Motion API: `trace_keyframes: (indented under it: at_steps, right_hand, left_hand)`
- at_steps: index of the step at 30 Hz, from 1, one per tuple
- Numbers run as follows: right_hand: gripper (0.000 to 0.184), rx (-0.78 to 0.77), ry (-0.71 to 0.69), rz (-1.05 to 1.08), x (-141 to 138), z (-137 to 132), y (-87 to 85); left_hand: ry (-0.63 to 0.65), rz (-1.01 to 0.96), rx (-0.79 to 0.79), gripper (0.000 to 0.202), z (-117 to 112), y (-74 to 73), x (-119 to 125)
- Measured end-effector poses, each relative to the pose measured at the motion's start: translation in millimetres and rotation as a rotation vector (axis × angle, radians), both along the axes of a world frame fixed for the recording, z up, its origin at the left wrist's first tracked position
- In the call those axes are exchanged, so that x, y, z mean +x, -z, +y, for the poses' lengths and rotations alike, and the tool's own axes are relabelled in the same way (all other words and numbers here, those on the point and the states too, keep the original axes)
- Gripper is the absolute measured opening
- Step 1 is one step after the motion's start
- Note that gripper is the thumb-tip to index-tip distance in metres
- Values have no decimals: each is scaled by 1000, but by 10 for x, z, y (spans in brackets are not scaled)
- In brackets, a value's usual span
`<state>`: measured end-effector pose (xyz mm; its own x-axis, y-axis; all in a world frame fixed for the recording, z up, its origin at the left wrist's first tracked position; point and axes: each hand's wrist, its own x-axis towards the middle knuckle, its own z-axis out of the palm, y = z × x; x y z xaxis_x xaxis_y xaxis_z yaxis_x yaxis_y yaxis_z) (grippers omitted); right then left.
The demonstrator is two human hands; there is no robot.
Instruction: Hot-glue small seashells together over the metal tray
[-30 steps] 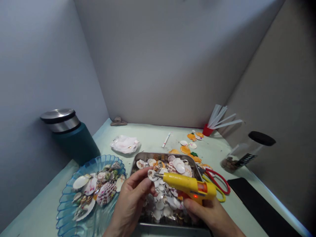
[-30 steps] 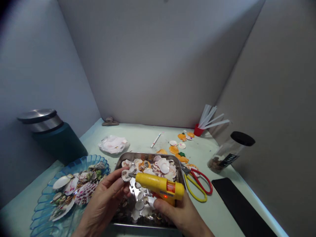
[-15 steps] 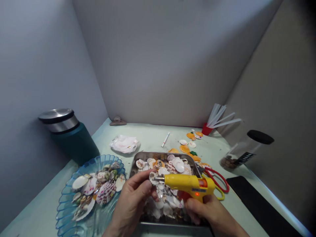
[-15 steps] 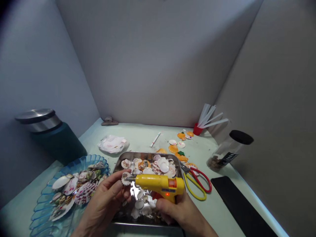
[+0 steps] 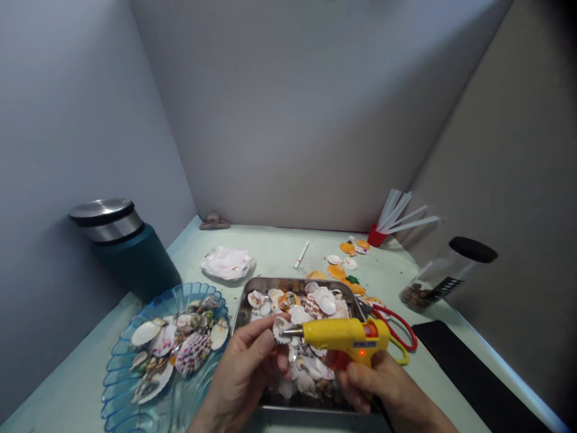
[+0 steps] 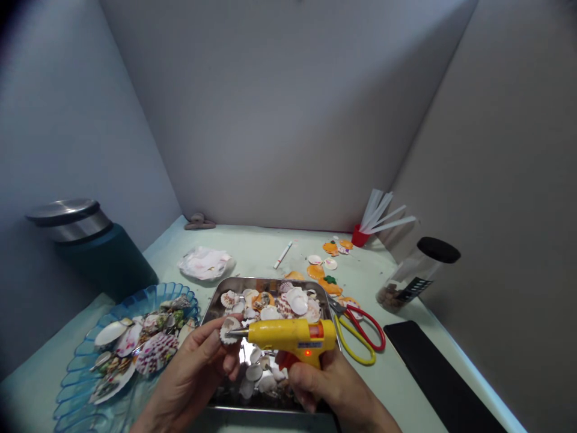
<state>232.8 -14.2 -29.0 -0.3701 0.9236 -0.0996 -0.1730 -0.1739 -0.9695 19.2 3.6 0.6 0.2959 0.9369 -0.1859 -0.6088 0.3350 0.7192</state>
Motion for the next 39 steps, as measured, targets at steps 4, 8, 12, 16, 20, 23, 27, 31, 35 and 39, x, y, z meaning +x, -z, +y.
trace_keyframes:
  at_steps: [4,8,12,16,20,23,27,31,35,39]
  right_hand:
    - [53,-1,-1,3,13,3,58]
    - [53,13,-13,-8,14,-7,74]
    - [53,47,-22,-12,2,-11,29]
    - [54,48,-31,-26,-12,-10,-33]
    - [55,4,-18,-25,-16,-15,-38]
    - [54,9,1,-32,-11,-17,6]
    - [52,28,19,-58,-7,-14,48]
    - [51,27,45,-73,-22,-15,1]
    - [50,30,54,-89,-47,-21,-71]
    - [49,29,54,-121,-43,-18,-63]
  left_hand:
    - [34,-18,4,35,-3,15,-3]
    - [43,-29,-8,33,-11,10,2]
    - [40,-28,-7,34,-10,25,10]
    - [54,-37,0,34,-11,41,22]
    - [56,-45,-7,33,-15,25,31]
    - [44,-47,-18,33,-15,7,34]
    - [35,-54,-20,35,-8,-10,33]
    - [8,-59,-30,36,-7,-37,37]
    - [-28,-61,-42,35,-6,-58,37]
    - [-38,-51,-34,34,14,-51,24]
